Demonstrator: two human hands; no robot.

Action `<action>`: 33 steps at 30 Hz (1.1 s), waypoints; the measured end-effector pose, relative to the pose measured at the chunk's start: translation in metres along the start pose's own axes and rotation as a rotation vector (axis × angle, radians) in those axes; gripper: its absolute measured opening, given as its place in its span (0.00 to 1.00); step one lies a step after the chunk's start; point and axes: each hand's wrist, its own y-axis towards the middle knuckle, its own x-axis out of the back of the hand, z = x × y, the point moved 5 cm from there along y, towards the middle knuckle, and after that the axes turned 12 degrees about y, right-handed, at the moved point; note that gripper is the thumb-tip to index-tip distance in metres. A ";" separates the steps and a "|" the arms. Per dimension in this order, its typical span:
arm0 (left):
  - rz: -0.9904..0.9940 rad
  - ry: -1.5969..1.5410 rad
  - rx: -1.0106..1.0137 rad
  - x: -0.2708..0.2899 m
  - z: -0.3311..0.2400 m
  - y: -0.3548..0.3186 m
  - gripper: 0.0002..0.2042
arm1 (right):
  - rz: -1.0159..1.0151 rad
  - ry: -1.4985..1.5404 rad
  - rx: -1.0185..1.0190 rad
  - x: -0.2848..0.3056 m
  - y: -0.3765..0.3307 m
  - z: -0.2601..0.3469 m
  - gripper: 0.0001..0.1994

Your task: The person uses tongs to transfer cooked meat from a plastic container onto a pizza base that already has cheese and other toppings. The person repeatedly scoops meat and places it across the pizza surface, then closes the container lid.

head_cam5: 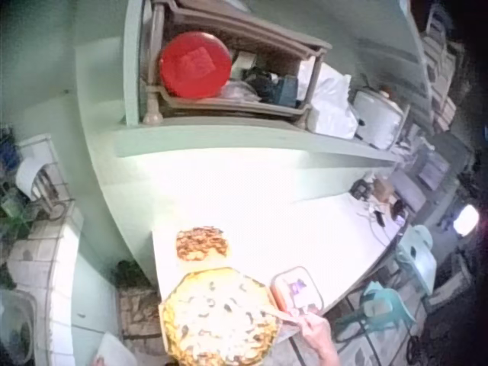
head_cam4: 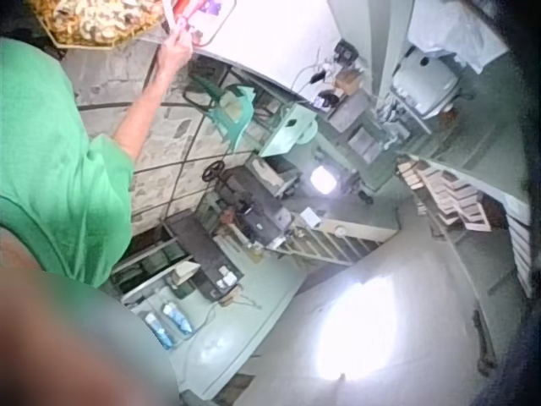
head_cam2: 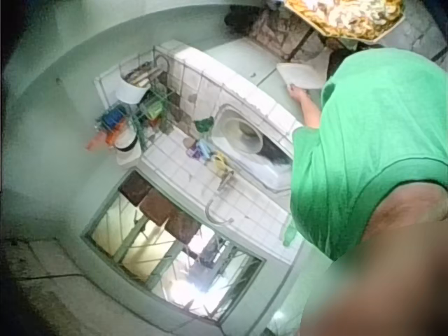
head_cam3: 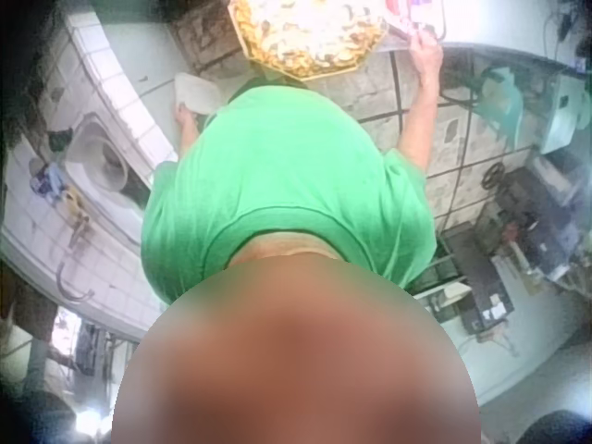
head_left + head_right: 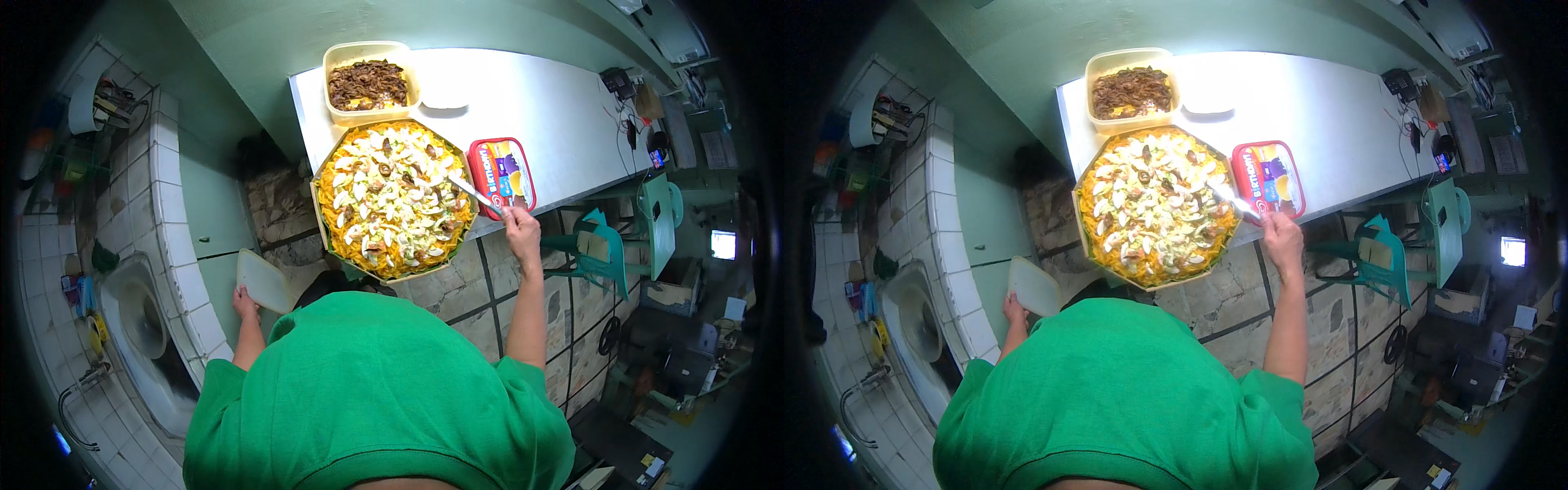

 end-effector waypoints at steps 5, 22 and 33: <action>-0.030 0.014 0.018 0.006 0.008 0.006 0.18 | -0.120 0.240 0.232 0.003 0.059 0.046 0.15; -0.057 -0.188 0.112 0.016 0.020 0.039 0.18 | -0.209 0.239 -0.005 -0.185 0.221 0.073 0.14; -0.055 -0.152 0.150 0.018 0.022 0.054 0.18 | -0.030 0.287 0.153 -0.177 0.250 0.098 0.11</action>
